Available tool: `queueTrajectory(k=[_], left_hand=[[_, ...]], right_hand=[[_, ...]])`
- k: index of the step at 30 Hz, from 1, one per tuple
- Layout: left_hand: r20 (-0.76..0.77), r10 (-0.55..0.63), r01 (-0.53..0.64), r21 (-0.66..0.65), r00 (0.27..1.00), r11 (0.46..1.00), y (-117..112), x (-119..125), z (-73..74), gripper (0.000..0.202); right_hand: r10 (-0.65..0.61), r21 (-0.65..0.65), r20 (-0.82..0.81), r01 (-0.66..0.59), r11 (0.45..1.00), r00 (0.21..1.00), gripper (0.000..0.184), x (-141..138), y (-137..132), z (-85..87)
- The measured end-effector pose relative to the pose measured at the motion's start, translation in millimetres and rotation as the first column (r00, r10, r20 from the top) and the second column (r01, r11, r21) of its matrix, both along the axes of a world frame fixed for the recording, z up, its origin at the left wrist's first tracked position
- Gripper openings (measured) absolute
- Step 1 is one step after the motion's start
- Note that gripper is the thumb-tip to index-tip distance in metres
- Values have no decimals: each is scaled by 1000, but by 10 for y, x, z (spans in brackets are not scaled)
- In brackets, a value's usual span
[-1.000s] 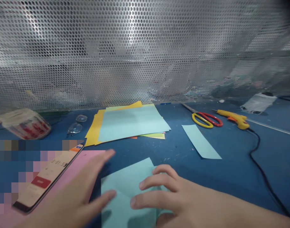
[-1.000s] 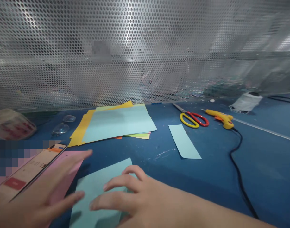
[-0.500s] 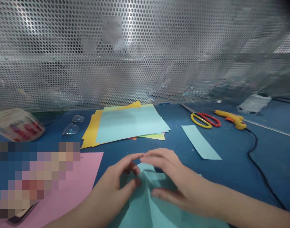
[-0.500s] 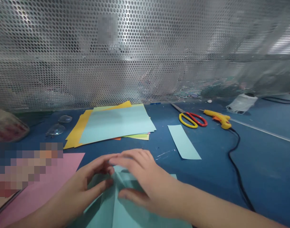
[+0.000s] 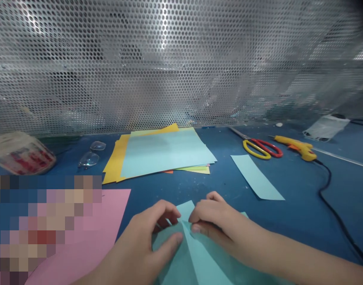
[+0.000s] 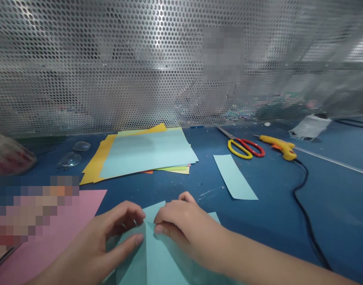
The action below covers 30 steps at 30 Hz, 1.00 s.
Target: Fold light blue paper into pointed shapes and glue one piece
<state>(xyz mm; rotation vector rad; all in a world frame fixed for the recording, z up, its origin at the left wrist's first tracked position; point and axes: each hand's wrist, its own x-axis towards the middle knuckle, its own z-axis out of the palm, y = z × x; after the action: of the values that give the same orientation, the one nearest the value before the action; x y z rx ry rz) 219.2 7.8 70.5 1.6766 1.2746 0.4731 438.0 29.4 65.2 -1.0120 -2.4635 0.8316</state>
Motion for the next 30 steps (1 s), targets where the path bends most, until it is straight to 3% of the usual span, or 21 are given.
queueTrajectory(k=[4, 6, 12, 17, 20, 30], left_hand=[[24, -23, 27, -161, 999, 987, 50, 17, 54, 25], [2, -22, 22, -180, 1000, 983, 66, 21, 81, 24], [-97, -1, -9, -105, 995, 994, 87, 11, 65, 22], [-59, 0, -2, -40, 998, 999, 92, 7, 28, 25], [-10, -5, 5, -56, 1000, 998, 108, 26, 20, 24], [1, 92, -91, -126, 996, 988, 59, 94, 59, 26]], right_hand=[[52, 34, -12, -52, 998, 999, 20, -3, -27, -11], [57, 37, -12, -57, 998, 998, 20, -3, -31, -10], [3, 21, -5, -3, 1000, 1000, 21, -10, -21, -41], [-12, 13, -33, 12, 1000, 999, 15, -20, -42, -57], [-24, -2, -65, 24, 1000, 998, 9, -36, -68, -39], [-122, -89, -131, 111, 990, 984, 19, -85, -131, 87]])
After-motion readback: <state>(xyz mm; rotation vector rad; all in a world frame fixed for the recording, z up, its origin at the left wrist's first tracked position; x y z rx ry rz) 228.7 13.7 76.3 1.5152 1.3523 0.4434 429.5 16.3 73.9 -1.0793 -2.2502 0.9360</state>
